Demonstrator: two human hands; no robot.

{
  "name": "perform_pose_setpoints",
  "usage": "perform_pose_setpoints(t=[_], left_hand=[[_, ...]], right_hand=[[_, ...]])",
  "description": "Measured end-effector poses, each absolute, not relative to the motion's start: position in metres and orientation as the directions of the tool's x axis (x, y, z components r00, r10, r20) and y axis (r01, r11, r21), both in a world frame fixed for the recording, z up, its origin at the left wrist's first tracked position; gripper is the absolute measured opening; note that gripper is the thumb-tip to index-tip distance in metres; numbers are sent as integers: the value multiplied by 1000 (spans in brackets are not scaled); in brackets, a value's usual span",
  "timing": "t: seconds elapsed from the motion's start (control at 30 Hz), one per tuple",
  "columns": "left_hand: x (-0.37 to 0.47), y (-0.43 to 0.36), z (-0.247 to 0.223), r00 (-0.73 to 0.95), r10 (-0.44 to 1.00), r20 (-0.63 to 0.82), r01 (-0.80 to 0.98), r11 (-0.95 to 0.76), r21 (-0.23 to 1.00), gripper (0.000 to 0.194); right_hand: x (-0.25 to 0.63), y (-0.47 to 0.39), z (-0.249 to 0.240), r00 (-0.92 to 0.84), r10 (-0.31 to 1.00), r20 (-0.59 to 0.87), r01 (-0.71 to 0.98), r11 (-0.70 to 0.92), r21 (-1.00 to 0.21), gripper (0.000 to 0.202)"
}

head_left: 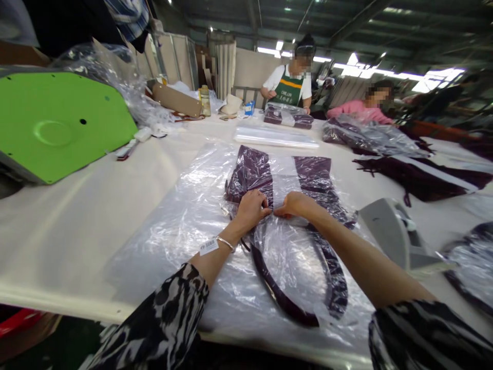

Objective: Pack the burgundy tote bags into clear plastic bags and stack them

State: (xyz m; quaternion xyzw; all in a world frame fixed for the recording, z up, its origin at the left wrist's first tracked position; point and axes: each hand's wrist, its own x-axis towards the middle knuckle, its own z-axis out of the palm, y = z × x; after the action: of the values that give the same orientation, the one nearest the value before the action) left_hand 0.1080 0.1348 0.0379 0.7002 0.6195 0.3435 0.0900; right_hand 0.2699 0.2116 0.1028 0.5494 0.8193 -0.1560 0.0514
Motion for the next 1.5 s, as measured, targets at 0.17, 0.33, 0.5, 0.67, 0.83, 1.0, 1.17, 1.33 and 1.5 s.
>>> perform_pose_setpoints(t=[0.17,0.33,0.5,0.67,0.83,1.0,1.17,1.33,1.5], left_hand=[[107,137,36,-22,922,387,807,-212,550,15],[106,137,39,-8,930,368,801,-214,559,13],[93,145,42,19,941,337,812,-212,544,11],[61,163,60,89,949,301,916,-197,350,12],[34,130,89,71,894,442,962,-178,205,21],[42,13,90,103,910,401,816,-308,489,6],[60,-77,62,75,897,435,758,-335,560,18],[86,-90,49,53,825,563,850,-333,408,16],[113,-69,47,240,856,459,910,-363,201,18]], right_hand=[[284,215,107,-321,925,-204,942,333,29,60],[369,238,108,-215,972,-97,971,223,80,59],[441,244,88,75,997,-15,970,-77,-230,88],[418,224,74,-36,976,-214,723,-123,-680,53],[399,170,108,-217,976,36,884,212,-416,65],[357,65,133,-686,718,116,559,622,-549,45],[288,8,109,-824,549,142,478,807,-347,55],[269,34,86,-765,641,-66,586,650,-484,16],[275,44,100,-639,760,-117,450,247,-858,21]])
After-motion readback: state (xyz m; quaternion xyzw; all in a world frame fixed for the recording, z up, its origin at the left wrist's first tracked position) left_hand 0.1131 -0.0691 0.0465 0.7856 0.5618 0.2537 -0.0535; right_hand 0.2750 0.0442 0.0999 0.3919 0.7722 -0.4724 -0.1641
